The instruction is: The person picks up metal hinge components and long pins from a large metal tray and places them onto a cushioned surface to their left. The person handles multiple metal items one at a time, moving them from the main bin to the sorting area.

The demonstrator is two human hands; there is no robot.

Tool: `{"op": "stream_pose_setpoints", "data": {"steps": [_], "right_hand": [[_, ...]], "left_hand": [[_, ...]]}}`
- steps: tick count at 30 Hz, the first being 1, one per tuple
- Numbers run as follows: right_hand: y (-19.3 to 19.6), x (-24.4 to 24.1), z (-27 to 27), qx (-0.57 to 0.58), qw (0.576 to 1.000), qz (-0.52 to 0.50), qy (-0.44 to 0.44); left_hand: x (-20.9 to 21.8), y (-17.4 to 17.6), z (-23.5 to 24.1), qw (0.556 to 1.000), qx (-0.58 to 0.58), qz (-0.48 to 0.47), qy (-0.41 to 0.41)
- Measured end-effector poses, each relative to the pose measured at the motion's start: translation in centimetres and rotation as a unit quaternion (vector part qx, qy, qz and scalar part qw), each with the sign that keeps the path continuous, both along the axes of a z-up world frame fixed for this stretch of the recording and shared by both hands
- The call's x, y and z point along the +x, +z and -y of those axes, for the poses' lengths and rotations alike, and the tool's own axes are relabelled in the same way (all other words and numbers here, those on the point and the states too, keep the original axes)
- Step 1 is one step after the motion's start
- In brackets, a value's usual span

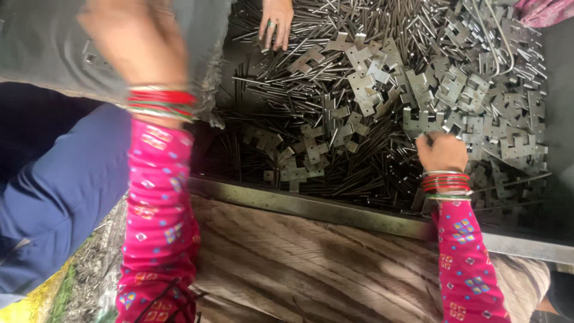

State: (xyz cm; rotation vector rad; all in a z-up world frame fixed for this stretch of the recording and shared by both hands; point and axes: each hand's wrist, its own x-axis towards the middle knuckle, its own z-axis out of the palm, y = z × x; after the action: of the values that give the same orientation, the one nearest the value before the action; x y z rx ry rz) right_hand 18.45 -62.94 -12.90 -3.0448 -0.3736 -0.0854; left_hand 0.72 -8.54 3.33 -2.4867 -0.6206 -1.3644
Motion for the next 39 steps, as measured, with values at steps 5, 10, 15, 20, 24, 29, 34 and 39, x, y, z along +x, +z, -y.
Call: {"op": "stream_pose_setpoints", "data": {"steps": [5, 10, 15, 20, 24, 29, 34, 39], "right_hand": [[7.6, -5.6, -2.4, 0.719, 0.644, -0.257, 0.045], [14.1, -10.3, -2.8, 0.766, 0.608, -0.211, 0.006], [11.7, -8.8, 0.9, 0.847, 0.511, -0.128, 0.070], [8.4, -7.0, 2.7, 0.841, 0.450, -0.299, -0.006], [4.1, -5.4, -1.1, 0.199, 0.963, -0.170, 0.053], [0.2, -6.1, -4.3, -0.061, 0.976, -0.107, 0.180], [0.0, -6.6, -4.1, -0.024, 0.975, -0.069, 0.211], [2.4, -5.8, -2.2, 0.280, 0.933, -0.014, 0.227]], "left_hand": [[3.4, -3.5, 12.5, 0.939, -0.096, -0.235, -0.233], [3.4, -11.3, 21.0, 0.838, -0.181, -0.401, -0.321], [2.8, -14.5, 23.9, 0.818, -0.150, -0.472, -0.291], [3.6, -15.7, 24.1, 0.827, -0.190, -0.456, -0.266], [3.5, -15.0, 23.4, 0.815, -0.222, -0.460, -0.275], [5.4, -10.2, 20.4, 0.432, -0.752, -0.362, -0.342], [4.0, -4.9, 18.8, 0.152, -0.855, -0.180, -0.461], [4.4, -5.3, 17.3, 0.355, -0.730, -0.090, -0.577]]}}
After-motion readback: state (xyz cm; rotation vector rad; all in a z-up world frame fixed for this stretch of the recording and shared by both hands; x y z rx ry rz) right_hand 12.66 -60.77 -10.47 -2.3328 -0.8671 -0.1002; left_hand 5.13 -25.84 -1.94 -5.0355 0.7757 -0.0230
